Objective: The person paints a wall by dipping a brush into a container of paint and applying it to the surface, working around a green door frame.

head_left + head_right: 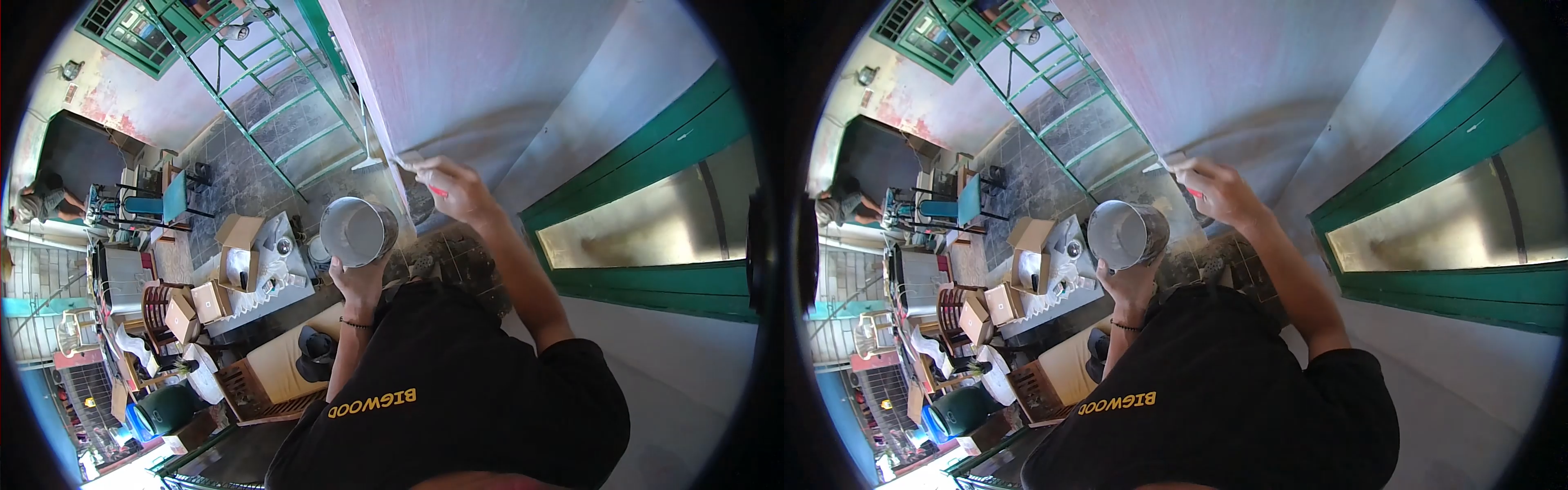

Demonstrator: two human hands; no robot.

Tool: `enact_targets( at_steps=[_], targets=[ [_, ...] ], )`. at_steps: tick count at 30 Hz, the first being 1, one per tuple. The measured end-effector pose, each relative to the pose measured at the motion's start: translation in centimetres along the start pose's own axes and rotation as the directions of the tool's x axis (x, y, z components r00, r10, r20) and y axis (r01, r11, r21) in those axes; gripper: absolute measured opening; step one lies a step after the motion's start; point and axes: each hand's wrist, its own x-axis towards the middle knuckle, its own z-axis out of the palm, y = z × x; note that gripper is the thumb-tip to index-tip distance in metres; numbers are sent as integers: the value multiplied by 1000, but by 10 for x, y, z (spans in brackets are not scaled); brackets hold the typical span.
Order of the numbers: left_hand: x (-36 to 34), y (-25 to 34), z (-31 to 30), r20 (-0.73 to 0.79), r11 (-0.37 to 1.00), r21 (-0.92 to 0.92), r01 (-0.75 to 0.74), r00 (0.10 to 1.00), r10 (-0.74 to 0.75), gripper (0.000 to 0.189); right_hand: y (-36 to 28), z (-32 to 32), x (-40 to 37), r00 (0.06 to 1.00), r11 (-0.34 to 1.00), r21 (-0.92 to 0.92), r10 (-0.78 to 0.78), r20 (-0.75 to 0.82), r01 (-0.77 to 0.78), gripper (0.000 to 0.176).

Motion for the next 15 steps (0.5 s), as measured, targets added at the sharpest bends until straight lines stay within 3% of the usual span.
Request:
enact_targets(
  at_steps=[4,6,8,9,12,13,15],
  targets=[
    [2,-3,-1,19,1000,11,0,1000,0,100,-31,-38,59,946,962,-74,-272,-176,262,16],
    [3,-4,1,6,1000,-6,12,1000,-11,100,-43,-44,80,848,910,-140,-415,-329,391,22],
    [3,-5,4,13,1000,-10,20,1000,-20,99,-48,-42,94,688,846,-200,-522,-504,495,34],
    [3,-4,4,16,1000,-10,22,1000,-22,99,-46,-37,94,659,849,-195,-509,-554,491,40],
    [3,-3,4,7,999,31,16,1000,-17,97,-27,-8,71,757,901,-161,-426,-496,402,33],
    [4,-2,4,5,999,36,13,1000,-13,97,-16,2,52,825,924,-156,-383,-416,350,22],
    [4,-1,1,-2,999,44,10,1000,-10,96,19,39,-1,852,940,-124,-341,-396,318,14]
  ],
)
